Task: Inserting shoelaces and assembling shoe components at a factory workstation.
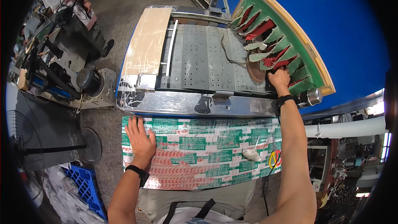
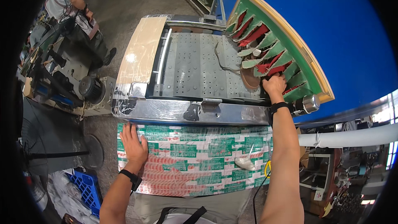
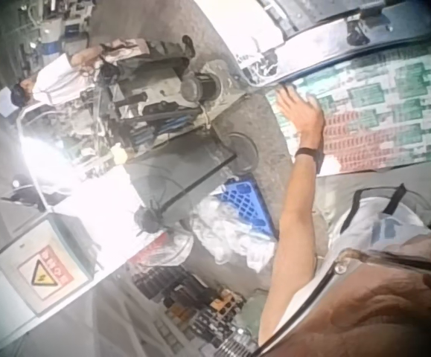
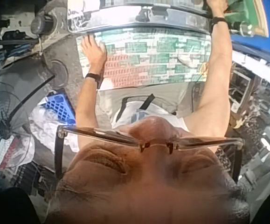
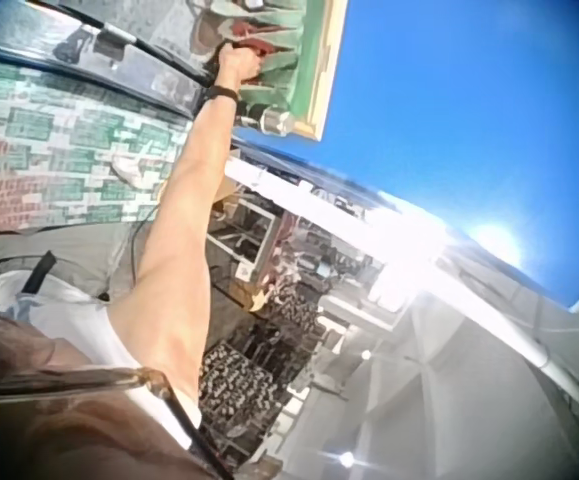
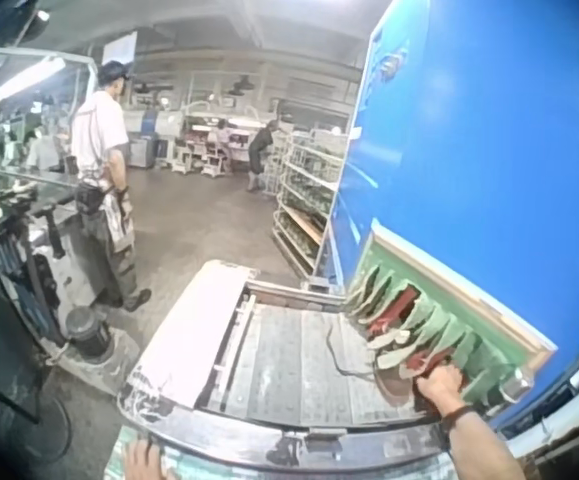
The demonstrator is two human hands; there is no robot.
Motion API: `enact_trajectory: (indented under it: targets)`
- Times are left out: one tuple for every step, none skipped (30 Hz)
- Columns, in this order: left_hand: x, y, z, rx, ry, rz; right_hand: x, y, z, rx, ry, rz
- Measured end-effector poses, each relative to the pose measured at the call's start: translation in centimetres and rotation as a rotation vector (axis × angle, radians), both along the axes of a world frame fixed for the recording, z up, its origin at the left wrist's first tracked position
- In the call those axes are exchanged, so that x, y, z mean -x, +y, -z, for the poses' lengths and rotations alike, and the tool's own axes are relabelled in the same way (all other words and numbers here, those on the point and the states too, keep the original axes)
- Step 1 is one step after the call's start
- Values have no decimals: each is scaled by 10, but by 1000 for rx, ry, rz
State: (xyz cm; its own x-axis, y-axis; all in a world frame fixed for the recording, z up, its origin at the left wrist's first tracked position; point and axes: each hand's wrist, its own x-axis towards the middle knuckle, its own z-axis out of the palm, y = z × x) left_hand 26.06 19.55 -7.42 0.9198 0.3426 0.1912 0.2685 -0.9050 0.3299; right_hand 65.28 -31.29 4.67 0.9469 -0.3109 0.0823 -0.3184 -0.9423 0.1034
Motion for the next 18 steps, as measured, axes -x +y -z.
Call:
enact_trajectory:
  targets:
    - [0,0,0,1,1,-3,-3,3,-1,-2,26,16]
    - [1,0,-1,1,2,0,-7,5,1,-2,28,13]
    - [2,1,-2,0,2,4,-10,5,4,-4,-6,14]
    - [1,0,-2,3,0,6,-14,0,9,-3,-42,18]
    - [0,-1,-2,10,6,8,-19,-9,22,0,-44,21]
    - [-7,-6,-1,27,3,21,-27,-34,38,-42,-127,7]
    - [-6,-6,-1,25,4,17,-28,-32,45,-100,-198,-23]
    - [-6,-6,-1,19,4,16,-28,-33,51,-79,-197,-34]
    - [-3,-4,-1,7,9,10,-26,-25,48,-87,-192,-39]
    - [0,-2,-1,0,11,7,-22,-18,40,-108,-145,-45]
    - [1,0,-1,-7,13,6,-19,-11,33,-130,-98,-51]
    - [1,-1,0,-7,11,12,-18,-13,29,-129,-101,-46]
    - [0,-2,-1,-8,8,17,-17,-14,25,-148,-129,-82]
    - [-2,-2,-1,-6,15,14,-16,-14,22,-166,-157,-118]
    - [-2,-3,-1,-5,22,9,-16,-13,23,-166,-160,-114]
    - [-3,-4,-1,-5,20,13,-15,-10,25,-160,-197,-91]
    - [-4,-5,0,2,24,16,-14,-9,25,-154,-234,-70]
    - [-6,-6,1,11,28,21,-17,-14,30,-161,-257,-60]
